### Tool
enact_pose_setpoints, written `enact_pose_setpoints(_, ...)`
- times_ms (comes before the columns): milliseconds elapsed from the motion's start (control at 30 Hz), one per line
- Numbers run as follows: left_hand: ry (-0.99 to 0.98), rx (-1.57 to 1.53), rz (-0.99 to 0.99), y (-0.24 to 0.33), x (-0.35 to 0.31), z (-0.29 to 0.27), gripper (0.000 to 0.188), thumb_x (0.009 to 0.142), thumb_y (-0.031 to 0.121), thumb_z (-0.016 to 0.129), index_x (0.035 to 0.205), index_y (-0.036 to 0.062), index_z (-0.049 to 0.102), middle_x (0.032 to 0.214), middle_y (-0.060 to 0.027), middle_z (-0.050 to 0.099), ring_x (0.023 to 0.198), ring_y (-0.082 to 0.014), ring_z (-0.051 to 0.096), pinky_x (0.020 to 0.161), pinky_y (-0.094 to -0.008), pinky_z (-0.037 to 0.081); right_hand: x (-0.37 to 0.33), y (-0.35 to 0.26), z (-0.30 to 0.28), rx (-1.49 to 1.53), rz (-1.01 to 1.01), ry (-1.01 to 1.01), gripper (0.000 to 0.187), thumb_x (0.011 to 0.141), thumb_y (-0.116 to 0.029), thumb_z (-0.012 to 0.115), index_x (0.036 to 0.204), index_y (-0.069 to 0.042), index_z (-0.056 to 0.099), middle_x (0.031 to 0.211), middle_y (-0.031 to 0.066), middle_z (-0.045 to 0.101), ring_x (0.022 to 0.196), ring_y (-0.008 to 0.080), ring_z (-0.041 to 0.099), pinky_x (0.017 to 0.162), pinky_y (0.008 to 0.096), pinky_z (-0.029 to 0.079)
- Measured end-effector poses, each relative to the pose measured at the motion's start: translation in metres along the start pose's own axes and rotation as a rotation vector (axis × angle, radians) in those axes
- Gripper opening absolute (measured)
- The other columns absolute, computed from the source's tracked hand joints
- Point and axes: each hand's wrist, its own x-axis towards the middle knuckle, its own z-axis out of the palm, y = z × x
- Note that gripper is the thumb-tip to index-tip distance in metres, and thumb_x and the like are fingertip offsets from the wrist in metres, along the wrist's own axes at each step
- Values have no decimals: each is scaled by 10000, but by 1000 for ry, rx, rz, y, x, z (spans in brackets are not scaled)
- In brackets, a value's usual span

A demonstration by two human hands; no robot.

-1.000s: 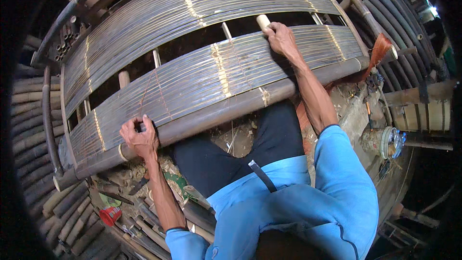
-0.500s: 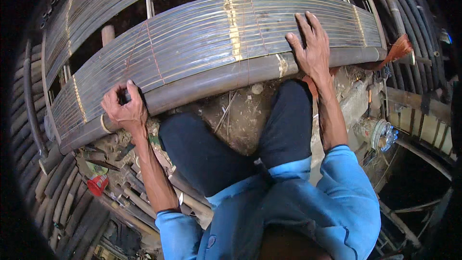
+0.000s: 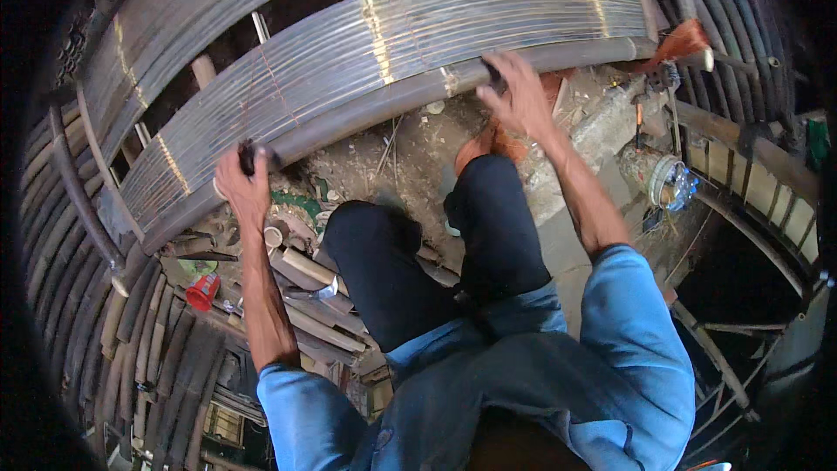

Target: The person weaves thin cords through a bamboo frame to secure slats and uses a knife to trim the cord while standing and sitting on the large bamboo structure.

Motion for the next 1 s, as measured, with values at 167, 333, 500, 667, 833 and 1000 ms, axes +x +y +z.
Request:
enact_pose_setpoints(167,-75,82,-48,49,-121,-76,413,836,285,728,1127,14,618,1064,-204,609,1021,-405,543,946,-510,393,-174,-49,-62,247,572,-449,755,970,-431,598,1509,43,364,1385,346,524,1263,461,545,1047,476,447)
enact_pose_setpoints(333,-664,-766,-690,117,-271,-169,197,979,56,560,790,25,604,743,12,564,693,-96,508,654,-280,434,-343,-109,-108,635,1002,-477,547,1034,-501,511,1295,-34,627,1223,204,661,1163,335,624,1028,408,464)
enact_pose_setpoints(500,-636,-766,-850,156,-385,-231,139,997,98,575,928,4,652,783,11,611,720,-88,540,658,-280,454,-350,-144,-209,591,1055,-556,487,1035,-451,525,1282,-47,637,1248,153,666,1172,275,617,1033,378,460)
enact_pose_setpoints(667,-604,-946,-1105,188,-385,-291,155,925,154,664,1030,46,698,850,-26,691,801,-91,598,747,-281,494,-388,-146,-251,431,987,-702,423,991,-374,596,1284,-72,638,1273,110,664,1152,204,608,1005,336,468)
enact_pose_setpoints(833,-766,-870,-990,210,-375,-323,155,922,157,667,1026,47,698,850,-25,692,795,-92,599,741,-281,495,-429,-151,-291,706,873,-1150,523,893,-355,703,1342,-108,602,1324,91,645,1182,202,585,985,347,475)
enact_pose_setpoints(1000,-873,-808,-899,258,-353,-309,156,919,160,670,1023,48,699,849,-24,692,789,-92,600,735,-280,495,-438,-184,-317,904,619,-936,635,807,-430,769,1284,-39,613,1170,136,706,1075,287,643,919,436,491)
